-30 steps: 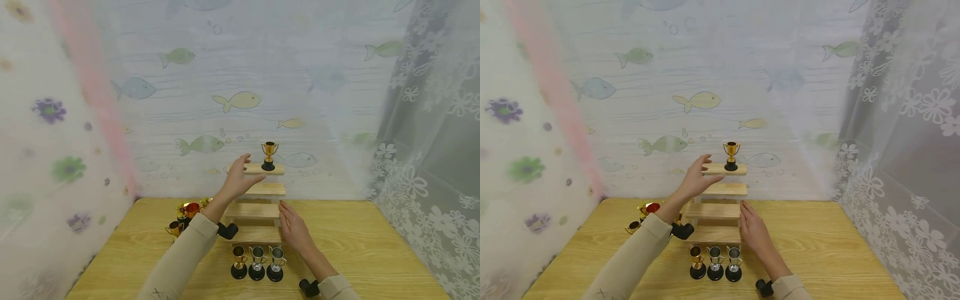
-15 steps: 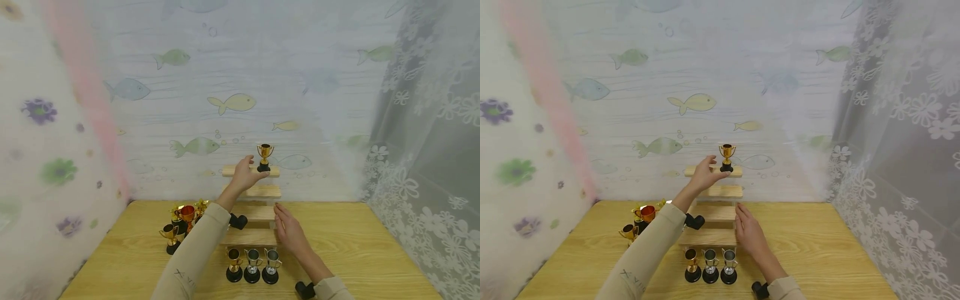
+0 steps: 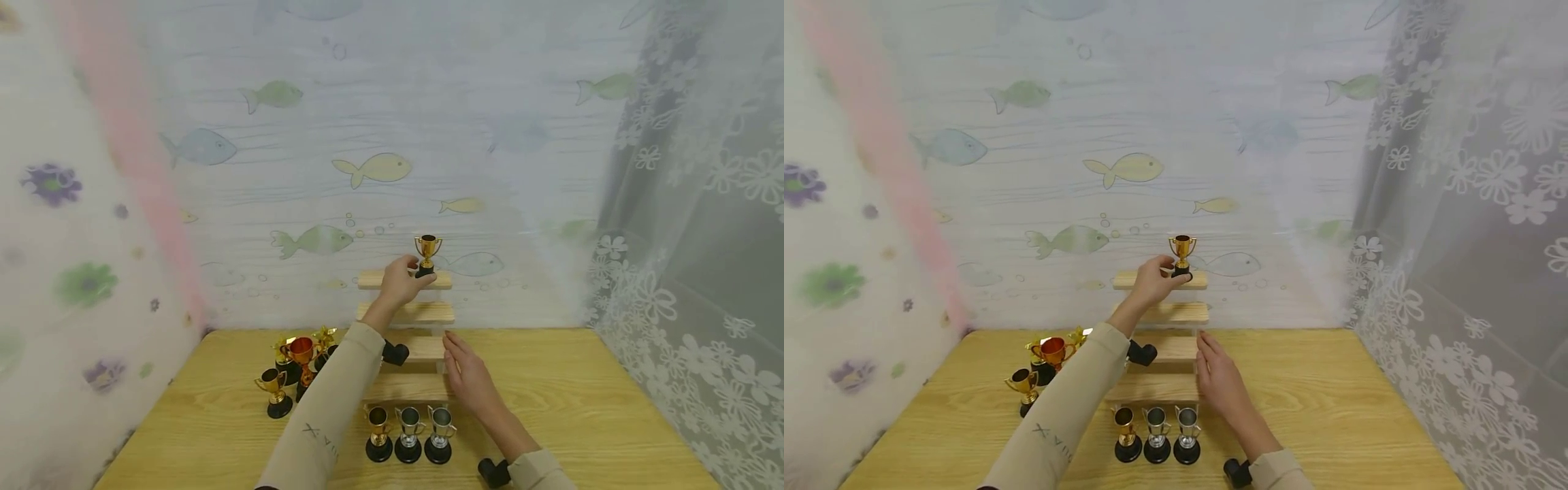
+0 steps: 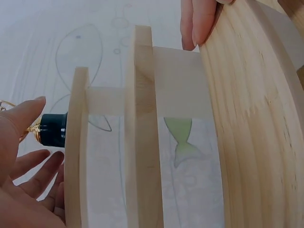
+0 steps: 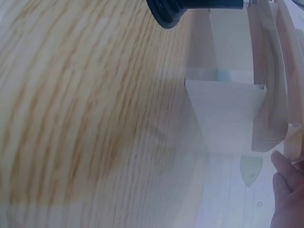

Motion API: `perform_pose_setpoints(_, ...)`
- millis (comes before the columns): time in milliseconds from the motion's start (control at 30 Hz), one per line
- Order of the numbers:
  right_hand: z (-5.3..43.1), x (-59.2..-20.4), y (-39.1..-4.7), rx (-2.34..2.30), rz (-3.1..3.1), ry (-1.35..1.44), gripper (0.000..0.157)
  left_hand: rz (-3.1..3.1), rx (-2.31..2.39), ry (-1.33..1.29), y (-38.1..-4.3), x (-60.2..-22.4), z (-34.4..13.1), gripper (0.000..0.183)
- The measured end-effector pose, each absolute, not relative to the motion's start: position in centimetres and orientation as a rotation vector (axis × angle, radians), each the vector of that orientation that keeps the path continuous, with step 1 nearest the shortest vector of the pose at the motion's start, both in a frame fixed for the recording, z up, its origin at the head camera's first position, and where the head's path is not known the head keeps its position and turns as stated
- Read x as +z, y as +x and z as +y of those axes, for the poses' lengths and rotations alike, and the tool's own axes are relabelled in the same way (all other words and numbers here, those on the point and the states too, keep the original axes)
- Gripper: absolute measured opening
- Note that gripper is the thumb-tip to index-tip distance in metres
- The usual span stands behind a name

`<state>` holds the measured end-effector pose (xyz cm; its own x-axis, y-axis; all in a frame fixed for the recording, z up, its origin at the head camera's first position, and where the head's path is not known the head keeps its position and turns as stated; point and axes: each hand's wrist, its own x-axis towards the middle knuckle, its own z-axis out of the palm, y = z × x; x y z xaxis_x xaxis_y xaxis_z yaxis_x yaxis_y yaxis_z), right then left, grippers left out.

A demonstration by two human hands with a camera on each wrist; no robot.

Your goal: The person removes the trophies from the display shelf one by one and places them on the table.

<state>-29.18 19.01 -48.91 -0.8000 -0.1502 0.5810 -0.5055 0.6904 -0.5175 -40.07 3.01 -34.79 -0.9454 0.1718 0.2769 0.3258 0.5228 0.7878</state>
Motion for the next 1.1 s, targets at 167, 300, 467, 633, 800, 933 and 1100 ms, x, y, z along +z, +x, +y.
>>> perform_pose_setpoints(167,18.84,-48.81,-29.22,0.946,-2.392,0.506,0.038,-2.560,-1.387,-0.384,-40.29,-35.04,3.13,0.051)
perform_pose_setpoints(300,18.75,-48.70,-29.16,0.936,-2.393,0.508,0.038,-2.548,-1.343,-0.359,-40.55,-35.18,3.38,0.046)
perform_pose_setpoints(467,18.71,-48.59,-29.01,0.941,-2.395,0.500,0.038,-2.539,-1.292,-0.330,-40.65,-35.19,3.75,0.041)
perform_pose_setpoints(633,18.74,-48.55,-28.93,0.949,-2.404,0.495,0.038,-2.538,-1.255,-0.293,-40.60,-35.21,3.98,0.036)
perform_pose_setpoints(800,18.74,-48.69,-29.03,0.940,-2.407,0.490,0.038,-2.544,-1.250,-0.286,-40.66,-35.19,3.88,0.034)
perform_pose_setpoints(933,18.78,-48.77,-29.12,0.937,-2.405,0.489,0.039,-2.546,-1.266,-0.296,-40.68,-35.18,3.74,0.032)
perform_pose_setpoints(1100,18.86,-48.79,-29.10,0.942,-2.402,0.494,0.039,-2.537,-1.314,-0.327,-40.63,-35.32,3.46,0.032)
